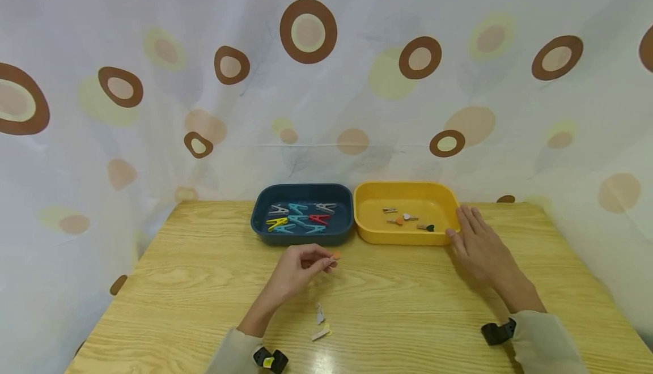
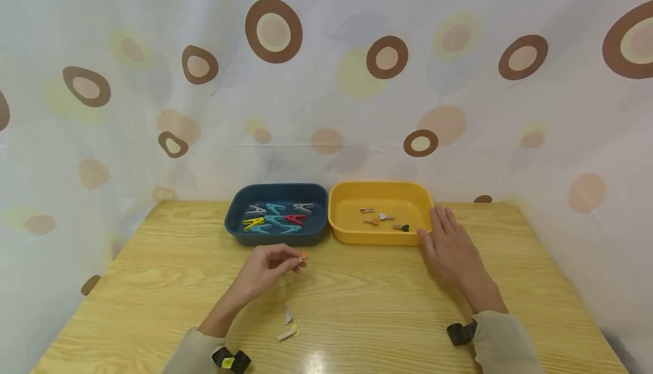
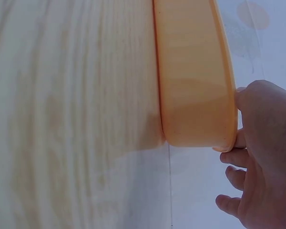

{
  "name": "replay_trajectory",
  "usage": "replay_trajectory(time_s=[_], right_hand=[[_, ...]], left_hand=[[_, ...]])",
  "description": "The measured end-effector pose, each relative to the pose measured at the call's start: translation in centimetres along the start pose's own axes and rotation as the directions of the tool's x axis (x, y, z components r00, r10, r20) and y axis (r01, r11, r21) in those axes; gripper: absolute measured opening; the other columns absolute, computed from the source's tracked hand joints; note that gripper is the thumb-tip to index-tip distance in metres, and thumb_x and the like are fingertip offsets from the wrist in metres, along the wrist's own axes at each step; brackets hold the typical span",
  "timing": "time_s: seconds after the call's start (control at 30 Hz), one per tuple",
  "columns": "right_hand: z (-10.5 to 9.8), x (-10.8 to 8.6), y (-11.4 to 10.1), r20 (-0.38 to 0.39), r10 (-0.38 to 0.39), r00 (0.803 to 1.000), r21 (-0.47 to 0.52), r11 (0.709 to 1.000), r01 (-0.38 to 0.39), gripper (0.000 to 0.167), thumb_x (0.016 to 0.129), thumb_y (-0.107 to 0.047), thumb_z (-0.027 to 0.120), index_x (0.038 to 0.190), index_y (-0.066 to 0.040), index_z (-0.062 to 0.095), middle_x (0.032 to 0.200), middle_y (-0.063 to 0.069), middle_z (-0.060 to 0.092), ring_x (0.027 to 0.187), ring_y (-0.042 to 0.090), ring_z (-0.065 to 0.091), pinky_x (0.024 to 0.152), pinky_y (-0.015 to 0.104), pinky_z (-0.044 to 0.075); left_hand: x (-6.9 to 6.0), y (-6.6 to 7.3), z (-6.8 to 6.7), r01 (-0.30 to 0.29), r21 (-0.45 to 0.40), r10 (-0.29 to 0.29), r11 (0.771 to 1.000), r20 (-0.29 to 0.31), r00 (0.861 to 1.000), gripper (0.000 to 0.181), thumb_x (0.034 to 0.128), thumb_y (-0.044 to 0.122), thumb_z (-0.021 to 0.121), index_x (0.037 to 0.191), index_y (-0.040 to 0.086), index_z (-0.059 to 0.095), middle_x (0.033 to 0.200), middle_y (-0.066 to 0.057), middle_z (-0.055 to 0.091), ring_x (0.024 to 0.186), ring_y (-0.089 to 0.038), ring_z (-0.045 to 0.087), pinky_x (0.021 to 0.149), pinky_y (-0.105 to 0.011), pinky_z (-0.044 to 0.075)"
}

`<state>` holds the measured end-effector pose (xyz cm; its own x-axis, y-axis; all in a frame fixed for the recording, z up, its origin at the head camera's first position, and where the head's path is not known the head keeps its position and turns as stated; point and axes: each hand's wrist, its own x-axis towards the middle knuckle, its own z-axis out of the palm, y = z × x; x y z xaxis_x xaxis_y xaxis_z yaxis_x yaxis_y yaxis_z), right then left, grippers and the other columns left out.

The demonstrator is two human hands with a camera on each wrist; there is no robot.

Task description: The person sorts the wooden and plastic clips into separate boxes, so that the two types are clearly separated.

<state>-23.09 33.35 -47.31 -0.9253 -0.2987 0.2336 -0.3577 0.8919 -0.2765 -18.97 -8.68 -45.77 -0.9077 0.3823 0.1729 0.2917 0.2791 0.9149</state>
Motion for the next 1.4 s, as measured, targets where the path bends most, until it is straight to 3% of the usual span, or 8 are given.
replay_trajectory(time_s=[0.17, 0.3, 0.47, 0.57, 0.7, 0.87, 1.13, 1.4], right_hand=[[0.1, 0.0, 0.1, -0.004, -0.003, 1.0, -0.012, 1.0, 0.003, 0.07, 0.114, -0.038, 0.031, 0.157, 0.014, 0.014, 0.163, 0.036, 0.014, 0.15, 0.054, 0.012, 0.117, 0.067, 0.017], [0.0, 0.0, 0.0, -0.008, -0.01, 1.0, -0.008, 1.0, 0.01, 0.069, 0.114, -0.037, 0.031, 0.157, 0.015, 0.014, 0.163, 0.036, 0.014, 0.15, 0.054, 0.012, 0.118, 0.065, 0.016], [0.0, 0.0, -0.1, -0.016, -0.016, 1.0, -0.004, 1.0, 0.016, 0.069, 0.114, -0.036, 0.032, 0.157, 0.015, 0.015, 0.163, 0.036, 0.014, 0.15, 0.054, 0.013, 0.118, 0.065, 0.017], [0.0, 0.0, -0.2, -0.024, -0.018, 1.0, -0.001, 1.0, 0.018, 0.068, 0.114, -0.036, 0.032, 0.157, 0.015, 0.016, 0.162, 0.036, 0.016, 0.15, 0.054, 0.014, 0.118, 0.065, 0.017], [0.1, 0.0, -0.2, -0.031, -0.019, 0.999, -0.003, 1.0, 0.019, 0.068, 0.114, -0.035, 0.032, 0.157, 0.015, 0.017, 0.162, 0.037, 0.017, 0.15, 0.054, 0.015, 0.118, 0.065, 0.017], [0.1, -0.2, -0.1, -0.03, -0.02, 0.999, 0.0, 1.0, 0.02, 0.068, 0.114, -0.036, 0.032, 0.157, 0.015, 0.016, 0.163, 0.036, 0.016, 0.15, 0.053, 0.013, 0.119, 0.064, 0.015], [0.2, -0.2, -0.1, -0.022, -0.017, 1.0, 0.002, 1.0, 0.017, 0.069, 0.114, -0.036, 0.032, 0.157, 0.015, 0.016, 0.163, 0.036, 0.015, 0.151, 0.053, 0.012, 0.12, 0.063, 0.014], [0.2, 0.0, -0.1, -0.011, -0.01, 1.0, 0.009, 1.0, 0.01, 0.069, 0.114, -0.037, 0.031, 0.158, 0.014, 0.014, 0.163, 0.036, 0.015, 0.151, 0.053, 0.011, 0.12, 0.063, 0.013]], left_hand=[[1.4, 0.9, 0.3, -0.061, 0.092, 0.063, 0.994, -0.022, 0.998, 0.013, 0.1011, 0.012, 0.067, 0.109, 0.009, 0.077, 0.1, -0.007, 0.074, 0.088, -0.029, 0.07, 0.07, -0.025, 0.055], [2.6, 1.5, 0.6, -0.066, 0.088, 0.069, 0.994, -0.03, 0.997, 0.014, 0.102, 0.011, 0.065, 0.109, 0.008, 0.077, 0.094, -0.011, 0.072, 0.084, -0.034, 0.066, 0.067, -0.023, 0.052], [4.4, 2.3, 0.9, -0.07, 0.074, 0.077, 0.995, -0.098, 0.992, 0.016, 0.101, 0.01, 0.067, 0.112, 0.006, 0.077, 0.103, -0.009, 0.074, 0.087, -0.029, 0.069, 0.073, -0.025, 0.056], [5.4, 2.7, 1.0, -0.083, 0.06, 0.09, 0.995, -0.124, 0.988, 0.015, 0.1007, 0.009, 0.067, 0.112, 0.005, 0.077, 0.103, -0.01, 0.074, 0.089, -0.032, 0.071, 0.075, -0.025, 0.057], [6.5, 3.1, 1.3, -0.085, 0.046, 0.091, 0.995, -0.124, 0.988, 0.013, 0.1003, 0.008, 0.067, 0.108, 0.003, 0.076, 0.1, -0.014, 0.073, 0.091, -0.038, 0.071, 0.076, -0.026, 0.058], [7.9, 3.8, 2.0, -0.051, 0.077, 0.061, 0.996, -0.135, 0.989, 0.012, 0.0991, 0.011, 0.07, 0.107, 0.006, 0.077, 0.104, -0.006, 0.074, 0.089, -0.027, 0.07, 0.08, -0.024, 0.058], [10.5, 4.5, 3.5, -0.089, 0.143, 0.107, 0.986, -0.119, 0.987, 0.011, 0.0996, 0.013, 0.07, 0.105, 0.006, 0.077, 0.1, -0.006, 0.074, 0.085, -0.021, 0.069, 0.075, -0.023, 0.056], [13.0, 5.2, 5.4, -0.067, 0.214, 0.091, 0.974, -0.104, 0.99, 0.011, 0.1004, 0.015, 0.069, 0.105, 0.009, 0.077, 0.102, -0.002, 0.073, 0.091, -0.014, 0.068, 0.079, -0.022, 0.056]])
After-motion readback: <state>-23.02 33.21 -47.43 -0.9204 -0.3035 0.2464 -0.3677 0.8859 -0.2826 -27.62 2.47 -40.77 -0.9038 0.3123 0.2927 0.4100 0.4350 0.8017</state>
